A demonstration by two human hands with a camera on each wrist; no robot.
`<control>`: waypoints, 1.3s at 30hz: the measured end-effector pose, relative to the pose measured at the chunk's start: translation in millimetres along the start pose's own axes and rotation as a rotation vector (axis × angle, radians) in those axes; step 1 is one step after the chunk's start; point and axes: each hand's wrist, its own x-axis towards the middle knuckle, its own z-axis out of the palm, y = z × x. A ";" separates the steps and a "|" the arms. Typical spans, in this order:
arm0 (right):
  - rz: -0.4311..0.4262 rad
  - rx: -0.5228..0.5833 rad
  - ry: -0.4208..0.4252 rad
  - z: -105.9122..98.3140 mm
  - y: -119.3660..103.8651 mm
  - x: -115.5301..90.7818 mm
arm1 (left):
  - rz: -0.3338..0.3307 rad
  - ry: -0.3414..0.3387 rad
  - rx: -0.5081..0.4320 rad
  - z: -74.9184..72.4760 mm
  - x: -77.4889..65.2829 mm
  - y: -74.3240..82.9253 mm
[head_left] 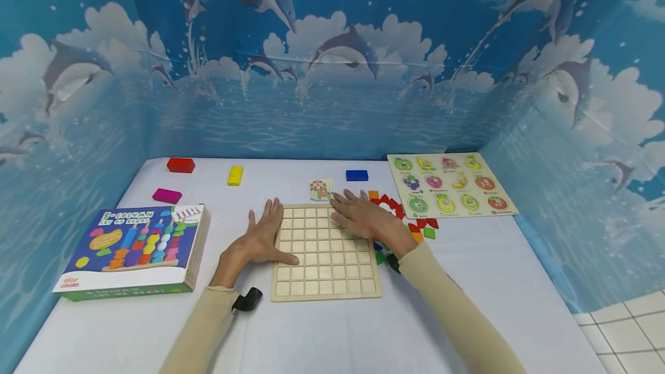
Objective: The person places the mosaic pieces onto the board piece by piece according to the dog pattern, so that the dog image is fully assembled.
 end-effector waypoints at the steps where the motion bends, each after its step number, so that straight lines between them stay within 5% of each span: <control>1: -0.004 0.002 0.004 0.3 0.2 -0.9 | 0.002 -0.002 0.002 -0.5 -0.4 0.8; 11: -0.038 0.043 0.043 -4.3 1.8 -9.9 | -0.016 -0.030 -0.020 -12.8 -10.6 19.4; 16: -0.045 0.139 0.168 -12.0 21.7 -24.5 | 0.019 -0.021 -0.078 -11.4 -15.3 15.0; 24: 0.119 0.236 0.377 -17.6 77.8 -37.3 | 0.051 -0.036 -0.074 -14.9 -25.7 7.6; 39: 0.284 0.326 0.378 -13.2 104.5 -20.1 | 0.090 -0.054 -0.106 -18.2 -27.6 4.3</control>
